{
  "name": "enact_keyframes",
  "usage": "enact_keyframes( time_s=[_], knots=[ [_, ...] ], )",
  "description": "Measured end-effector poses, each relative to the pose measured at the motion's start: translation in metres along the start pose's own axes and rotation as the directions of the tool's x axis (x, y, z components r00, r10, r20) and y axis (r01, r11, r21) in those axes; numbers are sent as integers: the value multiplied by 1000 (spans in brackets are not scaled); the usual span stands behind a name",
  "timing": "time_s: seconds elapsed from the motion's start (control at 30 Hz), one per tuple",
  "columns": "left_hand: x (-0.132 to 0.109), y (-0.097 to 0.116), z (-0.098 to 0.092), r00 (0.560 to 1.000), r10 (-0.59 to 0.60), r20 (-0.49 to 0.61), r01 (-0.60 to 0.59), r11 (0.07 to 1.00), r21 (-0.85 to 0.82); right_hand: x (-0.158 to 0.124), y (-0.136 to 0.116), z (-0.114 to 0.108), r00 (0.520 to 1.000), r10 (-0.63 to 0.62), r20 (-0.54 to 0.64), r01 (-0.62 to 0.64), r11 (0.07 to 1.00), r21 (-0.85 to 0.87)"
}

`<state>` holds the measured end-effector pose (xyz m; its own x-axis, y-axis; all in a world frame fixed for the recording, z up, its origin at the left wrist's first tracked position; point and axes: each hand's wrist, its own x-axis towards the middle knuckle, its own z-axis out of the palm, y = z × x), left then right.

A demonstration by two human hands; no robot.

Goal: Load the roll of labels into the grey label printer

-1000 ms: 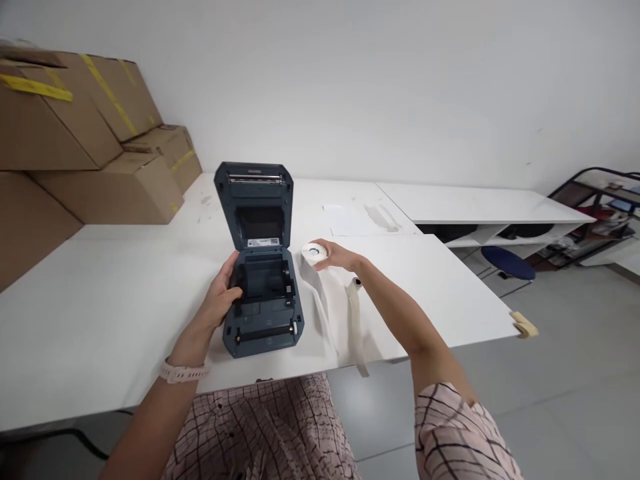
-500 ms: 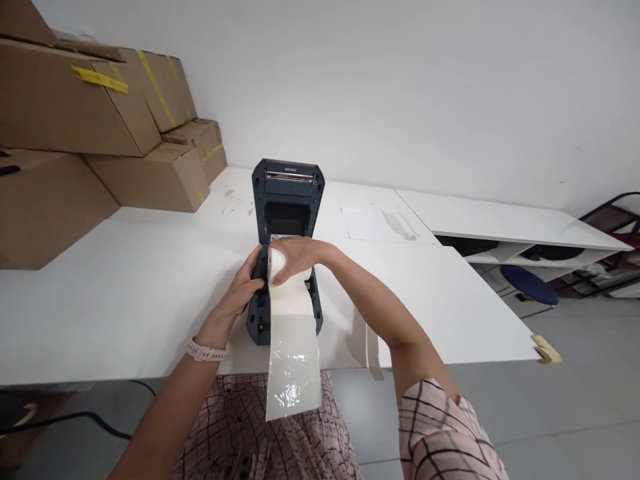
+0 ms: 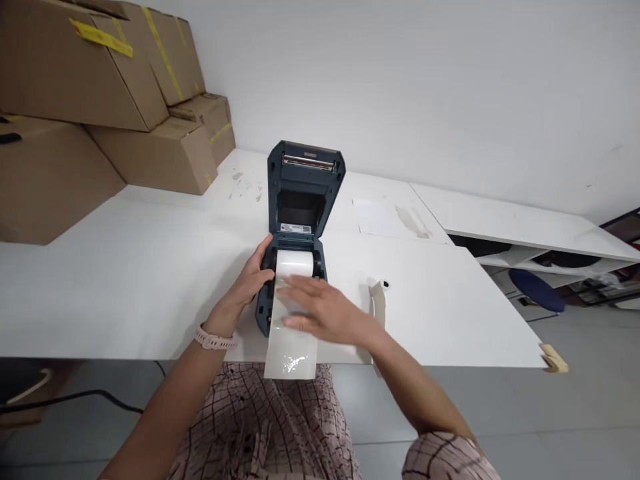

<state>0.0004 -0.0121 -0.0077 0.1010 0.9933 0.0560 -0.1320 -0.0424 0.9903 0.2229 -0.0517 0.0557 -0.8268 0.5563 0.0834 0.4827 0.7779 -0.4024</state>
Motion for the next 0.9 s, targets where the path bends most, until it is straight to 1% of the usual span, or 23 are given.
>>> enact_keyframes(
  time_s=[0.1,0.2,0.37,0.47,0.6,0.7,0.77,0.83,0.87,0.9],
  knots=[
    [0,1,0,1000,-10,-14,10,1000,-1,-19,-13,26,998,13,-64,-17,998,-61],
    [0,-1,-1,1000,-8,-15,8,1000,-7,-20,-15,37,994,12,-108,-23,995,-100],
    [0,-7,-5,1000,10,18,-10,1000,-26,-18,-10,27,996,-5,-90,-1,998,-57],
    [1,-10,-5,999,20,46,-18,999,-37,-19,-8,24,994,-6,-105,3,1000,-30],
    [1,-9,-5,999,29,37,-28,999,-32,-19,-10,28,993,8,-118,-11,1000,-26],
    [0,-6,-5,1000,18,19,-17,1000,-22,-18,-18,34,995,42,-93,-45,999,-27],
    [-1,-6,-6,1000,4,13,-3,999,-39,-19,-23,34,994,74,-80,-75,997,-2],
    [0,-6,-7,1000,-8,2,8,998,-61,-21,-25,24,996,72,-45,-68,994,83],
    [1,-7,-7,1000,-13,-8,12,998,-68,-20,-23,14,999,46,-19,-42,985,166],
    [1,-8,-7,1000,-18,-21,17,997,-75,-19,-17,1,999,25,-26,-17,963,267]
  ],
)
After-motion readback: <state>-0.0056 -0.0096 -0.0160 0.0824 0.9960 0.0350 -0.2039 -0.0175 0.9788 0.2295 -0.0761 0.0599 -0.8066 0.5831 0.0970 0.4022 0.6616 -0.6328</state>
